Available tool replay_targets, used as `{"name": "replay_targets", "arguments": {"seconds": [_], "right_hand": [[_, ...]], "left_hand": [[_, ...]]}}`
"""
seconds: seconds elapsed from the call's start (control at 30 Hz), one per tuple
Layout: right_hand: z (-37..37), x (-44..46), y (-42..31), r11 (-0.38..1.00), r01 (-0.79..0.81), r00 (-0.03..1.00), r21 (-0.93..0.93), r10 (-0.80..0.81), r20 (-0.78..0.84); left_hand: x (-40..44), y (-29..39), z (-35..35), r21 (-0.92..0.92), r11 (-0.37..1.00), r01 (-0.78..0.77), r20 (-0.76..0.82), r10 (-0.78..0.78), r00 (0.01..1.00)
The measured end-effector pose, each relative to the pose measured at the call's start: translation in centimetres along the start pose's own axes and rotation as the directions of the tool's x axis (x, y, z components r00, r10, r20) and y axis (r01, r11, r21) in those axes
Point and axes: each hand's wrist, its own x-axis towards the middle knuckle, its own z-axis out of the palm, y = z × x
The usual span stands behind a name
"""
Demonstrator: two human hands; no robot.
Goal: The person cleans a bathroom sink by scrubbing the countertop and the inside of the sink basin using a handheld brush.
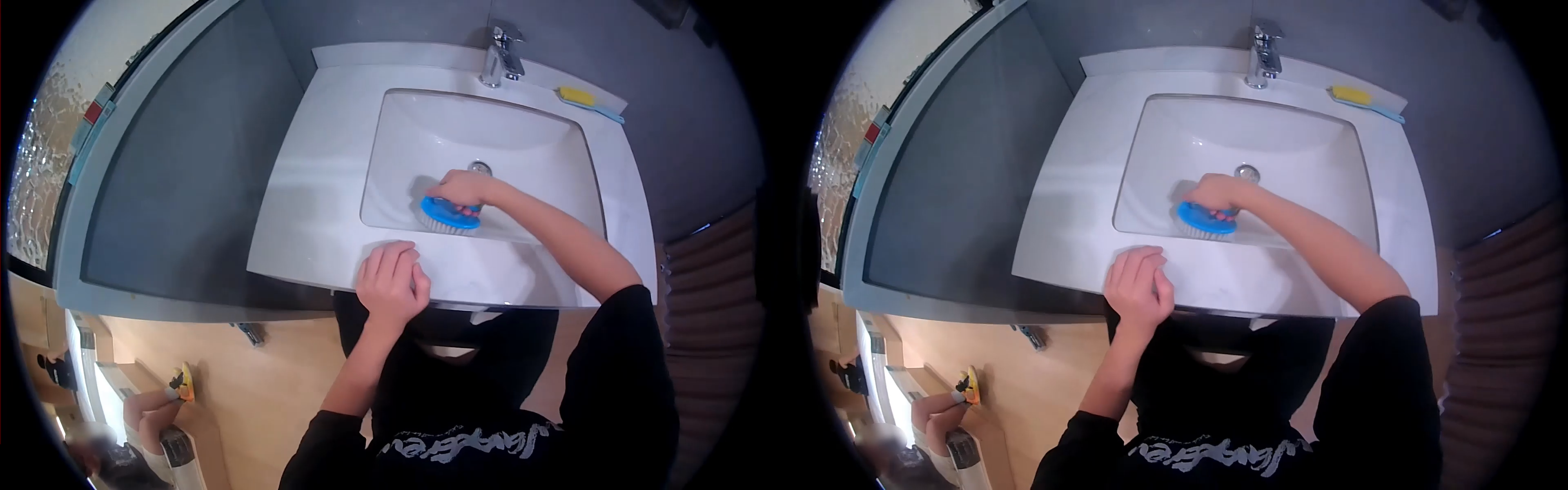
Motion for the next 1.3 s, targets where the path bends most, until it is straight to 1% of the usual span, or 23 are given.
{"name": "replay_targets", "arguments": {"seconds": [0.07,0.13,0.17,0.23,0.3,0.37,0.4,0.47,0.53,0.6,0.67,0.73,0.77,0.8,0.87,0.9,0.97,1.0,1.03,1.07,1.13,1.2,1.3], "right_hand": [[-1.6,-1.3,2.2,0.997,-0.049,0.998,-0.067,0.05,0.026],[-3.4,-3.9,4.4,0.97,-0.103,0.987,-0.221,0.127,0.097],[-4.1,-5.6,5.5,0.966,-0.127,0.983,-0.226,0.153,0.1],[-5.6,-9.4,6.6,0.934,-0.191,0.981,-0.302,0.192,-0.024],[-5.3,-13.6,8.0,0.984,-0.106,0.953,-0.14,0.06,-0.296],[-4.8,-18.2,5.4,0.991,-0.006,0.889,0.136,0.067,-0.452],[-4.1,-20.1,4.4,0.991,-0.009,0.89,0.135,0.069,-0.45],[-2.1,-23.0,2.9,0.98,0.138,0.833,0.142,-0.037,-0.552],[2.0,-23.1,3.3,0.971,0.236,0.761,-0.045,-0.213,-0.612],[5.7,-22.7,3.3,0.948,0.209,0.717,-0.241,-0.316,-0.621],[6.1,-22.9,3.0,0.957,0.195,0.672,-0.215,-0.29,-0.682],[4.4,-23.3,4.3,0.991,-0.019,0.729,-0.133,-0.078,-0.68],[3.7,-23.4,5.3,0.995,-0.03,0.672,-0.097,-0.052,-0.738],[2.9,-23.6,6.9,0.994,-0.043,0.666,-0.096,-0.043,-0.745],[1.1,-24.2,10.4,0.987,-0.143,0.568,-0.072,0.022,-0.823],[0.3,-24.6,12.0,0.985,-0.155,0.566,-0.071,0.029,-0.824],[-0.7,-25.4,14.4,0.972,-0.19,0.504,0.135,0.214,-0.837],[-0.7,-25.9,13.9,0.971,-0.199,0.502,0.136,0.22,-0.837],[-0.5,-26.5,12.7,0.951,-0.201,0.532,0.234,0.306,-0.789],[-0.1,-26.9,11.4,0.922,-0.205,0.561,0.329,0.386,-0.732],[2.1,-27.2,9.3,0.947,-0.125,0.642,0.297,0.305,-0.703],[4.8,-26.6,7.9,0.994,0.029,0.696,0.109,0.059,-0.715],[6.1,-24.6,4.2,0.991,0.042,0.694,0.124,0.06,-0.718]], "left_hand": [[0.0,-0.1,0.1,0.015,1.0,-0.019,-0.011,0.019,1.0],[0.0,-0.2,0.0,-0.006,1.0,-0.012,-0.004,0.012,1.0],[0.0,-0.2,0.0,-0.003,1.0,-0.022,-0.007,0.022,1.0],[-0.1,-0.3,0.3,-0.011,1.0,-0.019,-0.008,0.019,1.0],[-0.3,-0.5,0.5,0.031,0.999,-0.035,-0.024,0.036,0.999],[-0.1,-0.1,0.5,0.038,0.999,0.013,-0.009,-0.013,1.0],[0.0,0.0,0.5,0.052,0.998,0.045,0.002,-0.045,0.999],[0.1,0.2,0.4,0.066,0.997,0.048,0.011,-0.049,0.999],[0.2,0.4,0.2,0.058,0.994,0.097,0.063,-0.1,0.993],[0.7,1.6,0.3,-0.005,0.996,0.09,0.11,-0.089,0.99],[1.2,3.5,0.4,-0.07,0.993,0.094,0.163,-0.082,0.983],[1.9,5.5,1.1,-0.145,0.989,0.029,0.254,0.009,0.967],[2.1,6.0,1.6,-0.157,0.987,0.023,0.255,0.019,0.967],[2.3,6.6,2.2,-0.146,0.989,0.021,0.272,0.02,0.962],[2.6,7.6,3.6,-0.149,0.989,0.024,0.291,0.021,0.956],[2.3,8.0,4.5,-0.119,0.993,0.018,0.302,0.019,0.953],[2.0,8.4,5.3,-0.098,0.995,0.015,0.313,0.016,0.949],[2.0,8.6,5.4,-0.01,1.0,-0.01,0.42,0.014,0.907],[2.1,8.6,5.3,0.075,0.996,-0.049,0.52,0.003,0.854],[2.2,8.7,5.1,0.07,0.996,-0.049,0.523,0.005,0.852],[2.4,8.8,4.7,0.087,0.996,-0.034,0.605,-0.026,0.796],[2.2,8.8,4.7,0.064,0.998,-0.02,0.593,-0.022,0.805],[2.4,8.6,4.7,0.05,0.999,-0.017,0.567,-0.014,0.823]]}}
